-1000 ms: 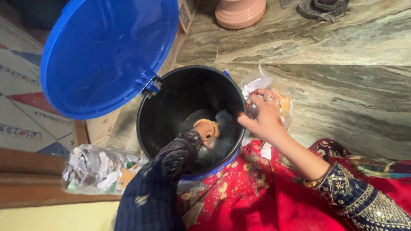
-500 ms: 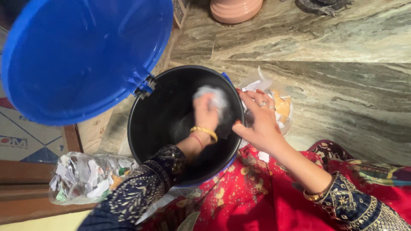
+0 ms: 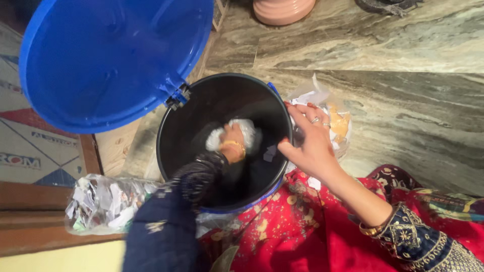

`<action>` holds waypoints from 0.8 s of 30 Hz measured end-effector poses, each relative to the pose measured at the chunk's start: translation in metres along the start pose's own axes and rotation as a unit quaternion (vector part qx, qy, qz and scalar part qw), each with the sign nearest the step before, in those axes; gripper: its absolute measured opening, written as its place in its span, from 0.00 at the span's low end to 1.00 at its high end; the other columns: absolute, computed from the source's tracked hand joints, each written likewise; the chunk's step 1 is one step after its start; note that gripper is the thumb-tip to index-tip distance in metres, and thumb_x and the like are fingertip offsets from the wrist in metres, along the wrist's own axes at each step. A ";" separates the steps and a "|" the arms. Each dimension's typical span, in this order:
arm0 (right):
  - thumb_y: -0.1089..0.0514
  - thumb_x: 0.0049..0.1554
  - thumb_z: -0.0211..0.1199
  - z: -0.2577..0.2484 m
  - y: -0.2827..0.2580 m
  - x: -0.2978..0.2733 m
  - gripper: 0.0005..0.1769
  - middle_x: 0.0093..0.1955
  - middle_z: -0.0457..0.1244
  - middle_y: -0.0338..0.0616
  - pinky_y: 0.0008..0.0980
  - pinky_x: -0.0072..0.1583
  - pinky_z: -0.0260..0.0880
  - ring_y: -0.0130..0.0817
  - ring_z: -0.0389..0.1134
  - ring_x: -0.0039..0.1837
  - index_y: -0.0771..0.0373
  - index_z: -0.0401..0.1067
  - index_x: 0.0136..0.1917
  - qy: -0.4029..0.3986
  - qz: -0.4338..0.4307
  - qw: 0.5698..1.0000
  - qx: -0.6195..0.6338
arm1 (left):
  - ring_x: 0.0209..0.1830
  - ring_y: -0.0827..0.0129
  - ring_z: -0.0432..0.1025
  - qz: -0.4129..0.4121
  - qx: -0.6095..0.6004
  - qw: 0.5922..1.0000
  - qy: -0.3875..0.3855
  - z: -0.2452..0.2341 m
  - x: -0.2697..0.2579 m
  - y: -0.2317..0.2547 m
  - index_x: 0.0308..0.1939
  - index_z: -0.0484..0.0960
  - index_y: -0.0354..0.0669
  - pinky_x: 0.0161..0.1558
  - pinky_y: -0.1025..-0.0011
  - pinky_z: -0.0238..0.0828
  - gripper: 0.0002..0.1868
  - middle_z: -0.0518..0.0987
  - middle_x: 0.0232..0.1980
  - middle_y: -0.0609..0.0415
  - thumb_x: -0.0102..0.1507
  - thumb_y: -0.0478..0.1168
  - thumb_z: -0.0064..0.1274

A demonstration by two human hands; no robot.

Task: The person transfers small pieces of paper and other waste from a blue trash bin into a clear plastic bag held in the other hand. They also pick up stray pieces from the floor and place them into the bag, then tie the bag closed.

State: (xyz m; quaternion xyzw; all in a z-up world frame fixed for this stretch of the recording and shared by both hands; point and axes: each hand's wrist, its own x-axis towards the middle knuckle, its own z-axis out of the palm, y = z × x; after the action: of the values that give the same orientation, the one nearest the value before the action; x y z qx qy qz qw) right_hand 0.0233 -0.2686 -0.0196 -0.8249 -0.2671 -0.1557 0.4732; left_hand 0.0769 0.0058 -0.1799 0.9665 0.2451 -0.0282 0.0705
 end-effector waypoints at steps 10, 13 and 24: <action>0.54 0.45 0.66 0.005 0.000 0.000 0.40 0.67 0.61 0.55 0.52 0.73 0.54 0.62 0.54 0.72 0.62 0.68 0.72 0.009 0.001 1.000 -0.002 | 0.58 0.53 0.78 0.539 0.398 0.708 -0.224 -0.032 -0.014 -0.022 0.49 0.87 0.46 0.54 0.55 0.78 0.12 0.84 0.56 0.47 0.65 0.41 0.53; 0.55 0.45 0.66 0.002 -0.001 -0.007 0.40 0.67 0.61 0.56 0.53 0.73 0.53 0.63 0.54 0.72 0.63 0.69 0.71 0.016 0.007 1.000 -0.005 | 0.60 0.53 0.70 0.616 0.320 0.716 -0.075 -0.057 0.013 -0.014 0.44 0.87 0.50 0.50 0.52 0.75 0.09 0.80 0.52 0.53 0.63 0.42 0.53; 0.57 0.46 0.65 0.012 -0.001 -0.005 0.35 0.69 0.62 0.54 0.53 0.74 0.54 0.63 0.55 0.74 0.64 0.70 0.68 0.020 -0.002 1.000 0.002 | 0.55 0.54 0.70 0.281 0.348 0.803 -0.394 0.035 -0.015 -0.050 0.44 0.87 0.45 0.52 0.57 0.73 0.16 0.81 0.50 0.53 0.63 0.51 0.52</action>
State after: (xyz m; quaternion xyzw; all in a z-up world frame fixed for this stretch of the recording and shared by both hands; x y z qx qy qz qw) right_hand 0.0187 -0.2597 -0.0276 -0.8202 -0.2597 -0.1729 0.4795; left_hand 0.0395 0.0369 -0.2189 0.8582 -0.1128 -0.4691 -0.1754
